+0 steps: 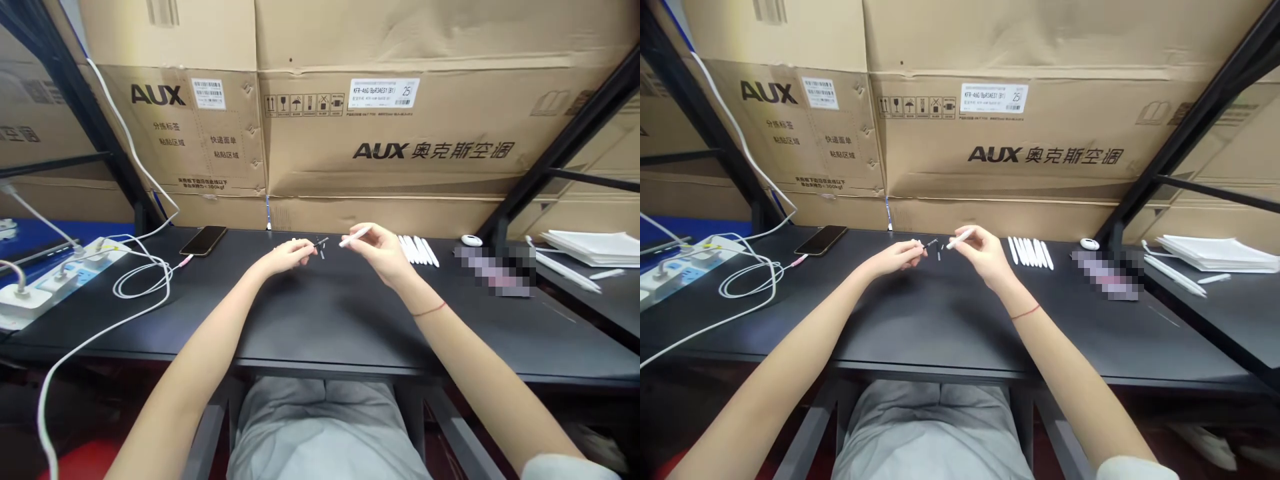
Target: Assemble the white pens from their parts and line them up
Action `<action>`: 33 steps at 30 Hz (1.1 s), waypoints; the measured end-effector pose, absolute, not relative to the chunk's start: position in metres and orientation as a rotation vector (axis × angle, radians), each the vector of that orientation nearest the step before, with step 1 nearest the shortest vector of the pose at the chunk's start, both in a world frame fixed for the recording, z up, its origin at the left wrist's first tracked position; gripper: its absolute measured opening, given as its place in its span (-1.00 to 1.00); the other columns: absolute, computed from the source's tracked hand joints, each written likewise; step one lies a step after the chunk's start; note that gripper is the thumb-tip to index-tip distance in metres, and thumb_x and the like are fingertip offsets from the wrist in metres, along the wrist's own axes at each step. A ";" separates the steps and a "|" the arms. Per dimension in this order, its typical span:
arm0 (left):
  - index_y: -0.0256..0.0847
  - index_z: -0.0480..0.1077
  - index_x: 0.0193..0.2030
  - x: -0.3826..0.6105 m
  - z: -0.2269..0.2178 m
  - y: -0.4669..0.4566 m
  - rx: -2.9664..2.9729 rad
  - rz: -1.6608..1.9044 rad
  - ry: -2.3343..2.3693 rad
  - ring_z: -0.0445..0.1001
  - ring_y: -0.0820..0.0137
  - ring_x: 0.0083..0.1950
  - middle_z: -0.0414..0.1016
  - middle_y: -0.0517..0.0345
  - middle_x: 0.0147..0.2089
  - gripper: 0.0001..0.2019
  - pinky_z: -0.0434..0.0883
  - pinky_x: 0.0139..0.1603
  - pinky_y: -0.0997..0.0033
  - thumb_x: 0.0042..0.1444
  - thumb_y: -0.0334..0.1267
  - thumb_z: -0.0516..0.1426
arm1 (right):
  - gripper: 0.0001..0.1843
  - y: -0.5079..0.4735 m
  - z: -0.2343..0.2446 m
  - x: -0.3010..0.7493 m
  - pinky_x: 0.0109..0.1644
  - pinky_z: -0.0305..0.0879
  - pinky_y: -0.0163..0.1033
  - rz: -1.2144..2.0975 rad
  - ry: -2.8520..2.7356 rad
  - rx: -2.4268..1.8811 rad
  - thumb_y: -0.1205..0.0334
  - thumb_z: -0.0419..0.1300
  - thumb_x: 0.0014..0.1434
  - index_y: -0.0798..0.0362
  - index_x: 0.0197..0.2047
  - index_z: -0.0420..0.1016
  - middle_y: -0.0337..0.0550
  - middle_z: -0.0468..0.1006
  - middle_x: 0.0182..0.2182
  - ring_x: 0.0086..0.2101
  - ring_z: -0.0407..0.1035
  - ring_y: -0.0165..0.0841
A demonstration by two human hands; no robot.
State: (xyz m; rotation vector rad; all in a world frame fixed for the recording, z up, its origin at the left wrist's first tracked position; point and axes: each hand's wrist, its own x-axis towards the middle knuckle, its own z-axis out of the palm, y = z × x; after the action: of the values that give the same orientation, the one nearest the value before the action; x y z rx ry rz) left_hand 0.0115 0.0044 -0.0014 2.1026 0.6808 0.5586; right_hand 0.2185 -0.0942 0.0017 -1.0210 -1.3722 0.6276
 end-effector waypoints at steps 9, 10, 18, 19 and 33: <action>-0.18 0.40 -0.21 0.022 0.000 -0.008 2.068 0.478 0.630 0.27 0.49 -0.44 0.30 0.25 -0.46 -0.68 0.21 -0.45 0.53 0.20 0.00 -0.02 | -0.64 -0.091 0.005 0.215 0.03 0.41 -0.02 0.796 -1.225 -0.879 -0.01 0.32 0.01 -0.03 -0.22 0.35 -0.23 0.50 -0.23 -0.15 0.47 -0.33; -0.18 0.40 -0.21 0.022 0.000 -0.008 2.069 0.474 0.632 0.27 0.49 -0.43 0.30 0.25 -0.47 -0.68 0.21 -0.45 0.53 0.20 0.00 -0.02 | -0.64 -0.092 0.004 0.216 0.03 0.42 -0.02 0.794 -1.231 -0.876 -0.01 0.32 0.01 -0.03 -0.22 0.34 -0.23 0.50 -0.24 -0.15 0.47 -0.33; -0.18 0.38 -0.21 0.024 0.000 -0.009 2.106 0.467 0.621 0.29 0.47 -0.42 0.31 0.25 -0.46 -0.68 0.21 -0.46 0.51 0.20 0.00 -0.04 | -0.61 -0.088 -0.006 0.214 -0.01 0.45 -0.05 0.792 -1.301 -0.886 -0.05 0.29 0.02 -0.03 -0.18 0.33 -0.19 0.51 -0.23 -0.14 0.48 -0.30; -0.18 0.38 -0.20 0.024 0.000 -0.009 2.121 0.471 0.621 0.30 0.47 -0.41 0.32 0.25 -0.46 -0.68 0.21 -0.44 0.50 0.20 -0.01 -0.04 | -0.61 -0.087 -0.007 0.212 -0.02 0.45 -0.06 0.780 -1.302 -0.891 -0.05 0.30 0.02 -0.03 -0.18 0.33 -0.19 0.52 -0.23 -0.15 0.48 -0.30; -0.19 0.33 -0.21 0.022 0.008 -0.018 2.360 0.564 0.666 0.46 0.36 -0.18 0.55 0.12 -0.20 -0.77 0.33 -0.13 0.37 0.19 -0.07 0.02 | -0.73 -0.098 -0.011 0.216 -0.11 0.44 -0.12 0.549 -1.509 -1.105 0.02 0.23 0.08 0.02 -0.23 0.47 -0.16 0.58 -0.33 -0.32 0.51 -0.30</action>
State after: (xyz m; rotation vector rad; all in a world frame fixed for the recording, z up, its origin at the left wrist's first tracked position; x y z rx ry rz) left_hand 0.0223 -0.0181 0.0084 2.3602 0.6661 0.5644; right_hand 0.2163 -0.0981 -0.0109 -1.1054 -1.5090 0.5486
